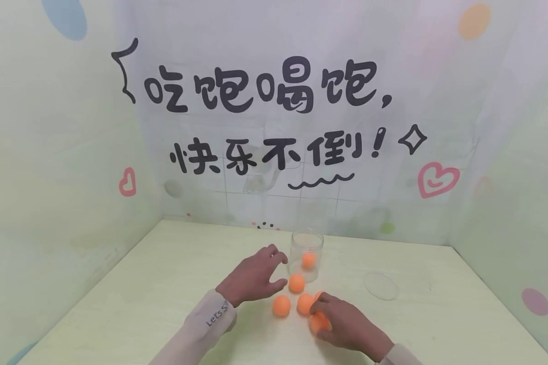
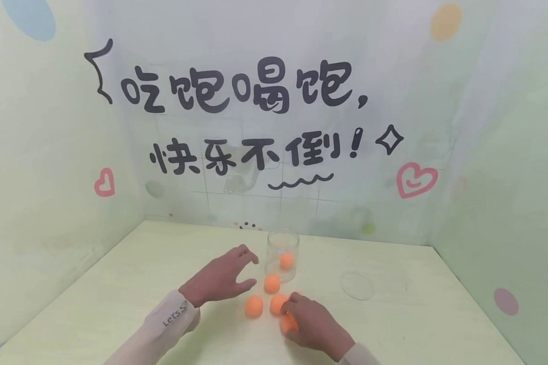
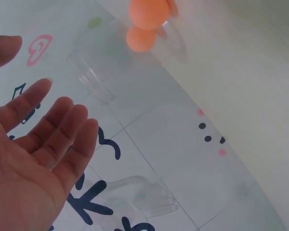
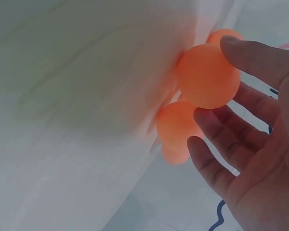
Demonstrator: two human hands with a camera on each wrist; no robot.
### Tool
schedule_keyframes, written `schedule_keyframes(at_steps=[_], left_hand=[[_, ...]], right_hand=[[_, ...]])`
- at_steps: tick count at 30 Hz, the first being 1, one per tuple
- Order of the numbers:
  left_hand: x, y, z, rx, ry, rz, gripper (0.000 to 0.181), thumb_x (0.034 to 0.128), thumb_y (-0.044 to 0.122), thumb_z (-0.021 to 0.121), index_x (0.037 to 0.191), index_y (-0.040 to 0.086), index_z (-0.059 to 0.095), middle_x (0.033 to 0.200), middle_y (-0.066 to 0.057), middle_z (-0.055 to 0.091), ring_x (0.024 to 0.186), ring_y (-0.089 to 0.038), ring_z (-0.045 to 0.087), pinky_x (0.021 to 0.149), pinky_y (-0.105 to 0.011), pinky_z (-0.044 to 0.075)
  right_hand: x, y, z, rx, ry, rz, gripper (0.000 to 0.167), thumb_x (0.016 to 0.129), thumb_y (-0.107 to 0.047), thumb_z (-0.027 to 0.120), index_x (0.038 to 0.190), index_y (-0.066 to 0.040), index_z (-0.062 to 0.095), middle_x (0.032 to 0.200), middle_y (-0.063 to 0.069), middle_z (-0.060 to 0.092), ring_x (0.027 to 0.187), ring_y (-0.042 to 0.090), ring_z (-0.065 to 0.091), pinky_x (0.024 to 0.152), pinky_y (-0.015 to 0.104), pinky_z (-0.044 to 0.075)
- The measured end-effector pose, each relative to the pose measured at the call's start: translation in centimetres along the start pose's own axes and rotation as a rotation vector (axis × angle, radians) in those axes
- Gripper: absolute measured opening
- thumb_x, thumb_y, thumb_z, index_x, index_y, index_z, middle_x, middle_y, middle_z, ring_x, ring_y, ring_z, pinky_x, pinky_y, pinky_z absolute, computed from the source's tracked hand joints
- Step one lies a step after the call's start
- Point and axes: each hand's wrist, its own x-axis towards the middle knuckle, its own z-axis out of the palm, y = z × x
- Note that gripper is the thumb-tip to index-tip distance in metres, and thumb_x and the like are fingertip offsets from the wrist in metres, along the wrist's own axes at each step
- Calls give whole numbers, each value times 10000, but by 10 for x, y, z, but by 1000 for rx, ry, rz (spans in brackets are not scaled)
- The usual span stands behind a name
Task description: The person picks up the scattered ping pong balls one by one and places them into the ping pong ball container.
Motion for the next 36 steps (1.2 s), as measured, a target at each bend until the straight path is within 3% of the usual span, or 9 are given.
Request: schedule_keyframes(at_steps=[16, 24, 36], left_hand=[[0, 0, 1, -13, -34, -35, 322, 848, 294, 674, 1110, 123, 598, 994, 0, 522, 761, -101, 458, 638, -242, 443], [2, -1, 2, 1, -34, -32, 333, 847, 300, 674, 1119, 124, 598, 997, 0, 523, 766, -101, 463, 643, -240, 449], [1, -2, 4, -6, -22, -11, 305, 854, 298, 657, 1101, 131, 596, 982, 10, 510, 745, -98, 455, 624, -230, 432]], right_hand=[[-1, -1, -2, -4, -22, -1, 254, 744, -142, 753, 978, -127, 658, 865, -97, 525, 698, 25, 423, 609, 203, 400], [0, -1, -8, -18, -21, 1, 263, 730, -140, 762, 974, -126, 665, 940, -73, 581, 739, 25, 455, 667, 226, 440], [2, -4, -26, -40, 7, -50, 258, 725, -134, 767, 960, -109, 665, 920, -70, 586, 747, 21, 490, 676, 234, 458]])
